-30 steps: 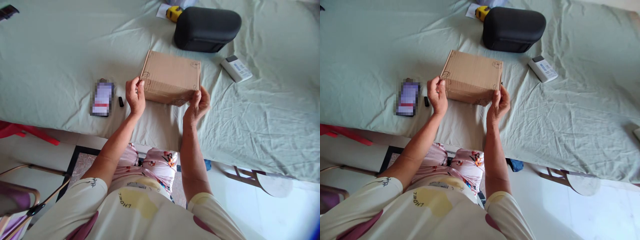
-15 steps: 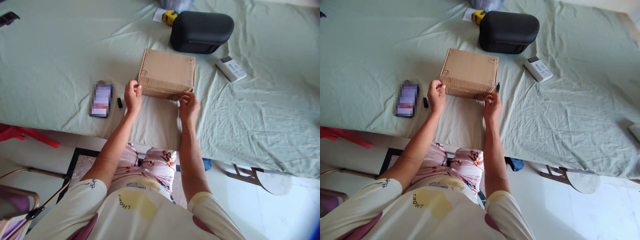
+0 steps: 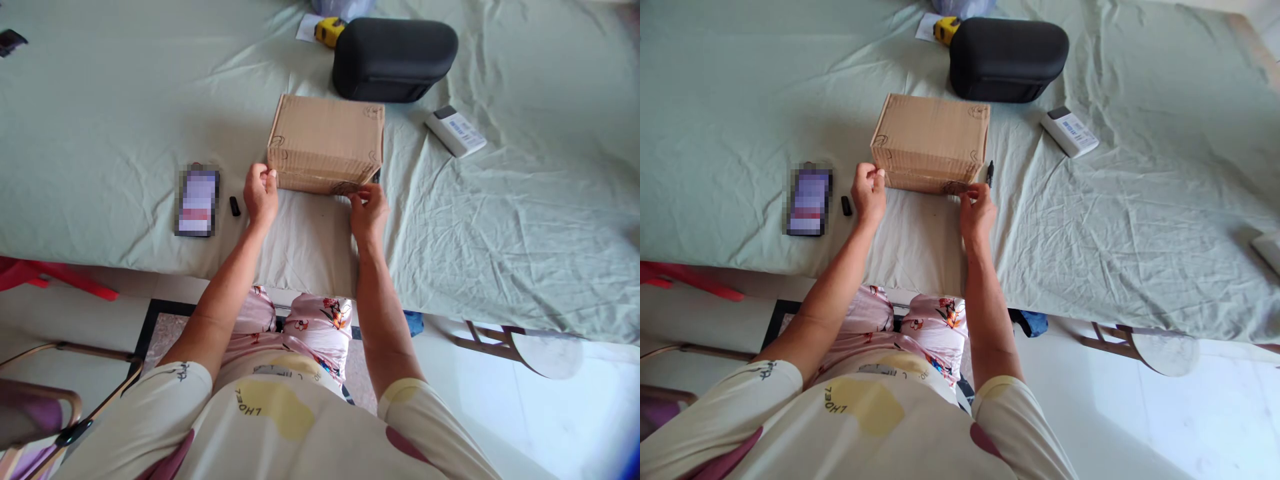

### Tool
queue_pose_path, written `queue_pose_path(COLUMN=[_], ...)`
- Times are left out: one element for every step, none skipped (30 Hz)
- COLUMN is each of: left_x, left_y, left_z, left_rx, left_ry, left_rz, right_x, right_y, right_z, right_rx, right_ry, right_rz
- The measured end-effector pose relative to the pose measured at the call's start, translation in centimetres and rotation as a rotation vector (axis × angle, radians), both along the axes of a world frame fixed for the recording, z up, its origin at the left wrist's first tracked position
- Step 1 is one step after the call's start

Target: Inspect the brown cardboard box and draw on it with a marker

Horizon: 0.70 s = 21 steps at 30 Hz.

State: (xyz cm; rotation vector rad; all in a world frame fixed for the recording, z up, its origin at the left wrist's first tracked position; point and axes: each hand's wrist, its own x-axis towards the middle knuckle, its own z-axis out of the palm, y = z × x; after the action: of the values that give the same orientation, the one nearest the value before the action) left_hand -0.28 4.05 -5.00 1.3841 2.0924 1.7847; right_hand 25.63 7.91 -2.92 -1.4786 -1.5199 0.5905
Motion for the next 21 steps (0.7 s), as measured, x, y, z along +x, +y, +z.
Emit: queue_pose_path(left_x=[0.0, 0.1, 0.2, 0.3, 0.3, 0.4, 0.5, 0.6, 0.7, 0.8, 0.9, 1.0, 1.2, 1.4, 1.7, 2.2, 2.7, 3.3, 3.9, 4.5, 5.1], left_y=[0.0, -0.1, -0.2, -0.2, -0.3, -0.4, -0.6, -0.7, -0.8, -0.9, -1.0, -1.1, -1.2, -1.2, -1.3, -1.3, -1.3, -1.3, -1.3, -1.2, -1.2], left_z=[0.2, 0.4, 0.6, 0.9, 1.2, 1.4, 1.6, 1.8, 2.0, 2.0, 2.1, 2.1, 2.1, 2.1, 2.1, 2.0, 2.0, 2.0, 2.1, 2.1, 2.2], left_rx=[0.015, 0.034, 0.057, 0.084, 0.114, 0.143, 0.167, 0.181, 0.181, 0.168, 0.145, 0.116, 0.086, 0.061, 0.044, 0.032, 0.023, 0.015, 0.004, -0.011, -0.030], left_ry=[-0.011, -0.023, -0.038, -0.052, -0.065, -0.072, -0.072, -0.063, -0.047, -0.026, -0.006, 0.013, 0.028, 0.039, 0.045, 0.047, 0.048, 0.047, 0.049, 0.052, 0.057], left_rz=[-0.003, -0.006, -0.009, -0.015, -0.024, -0.037, -0.052, -0.067, -0.081, -0.093, -0.105, -0.120, -0.138, -0.155, -0.171, -0.183, -0.188, -0.184, -0.171, -0.153, -0.134], right_x=[0.0, 0.1, 0.1, 0.2, 0.2, 0.3, 0.4, 0.4, 0.4, 0.4, 0.4, 0.2, 0.1, -0.1, -0.3, -0.6, -0.9, -1.3, -1.6, -2.0, -2.3], right_y=[0.1, 0.2, 0.3, 0.4, 0.5, 0.7, 0.8, 0.9, 1.0, 1.0, 1.0, 1.0, 0.9, 0.7, 0.5, 0.2, -0.1, -0.4, -0.7, -0.9, -1.1], right_z=[0.0, 0.0, 0.0, 0.0, 0.0, 0.0, 0.0, 0.0, 0.0, -0.1, -0.2, -0.2, -0.3, -0.3, -0.4, -0.4, -0.3, -0.3, -0.3, -0.3, -0.3], right_rx=[0.038, 0.080, 0.126, 0.174, 0.222, 0.268, 0.306, 0.332, 0.347, 0.353, 0.352, 0.346, 0.336, 0.323, 0.305, 0.284, 0.264, 0.246, 0.233, 0.226, 0.222], right_ry=[0.042, 0.086, 0.130, 0.170, 0.202, 0.223, 0.232, 0.233, 0.228, 0.218, 0.204, 0.187, 0.168, 0.149, 0.131, 0.112, 0.092, 0.070, 0.048, 0.028, 0.012], right_rz=[0.002, 0.006, 0.016, 0.031, 0.049, 0.064, 0.075, 0.080, 0.079, 0.071, 0.059, 0.046, 0.033, 0.021, 0.009, -0.002, -0.014, -0.027, -0.040, -0.051, -0.059])
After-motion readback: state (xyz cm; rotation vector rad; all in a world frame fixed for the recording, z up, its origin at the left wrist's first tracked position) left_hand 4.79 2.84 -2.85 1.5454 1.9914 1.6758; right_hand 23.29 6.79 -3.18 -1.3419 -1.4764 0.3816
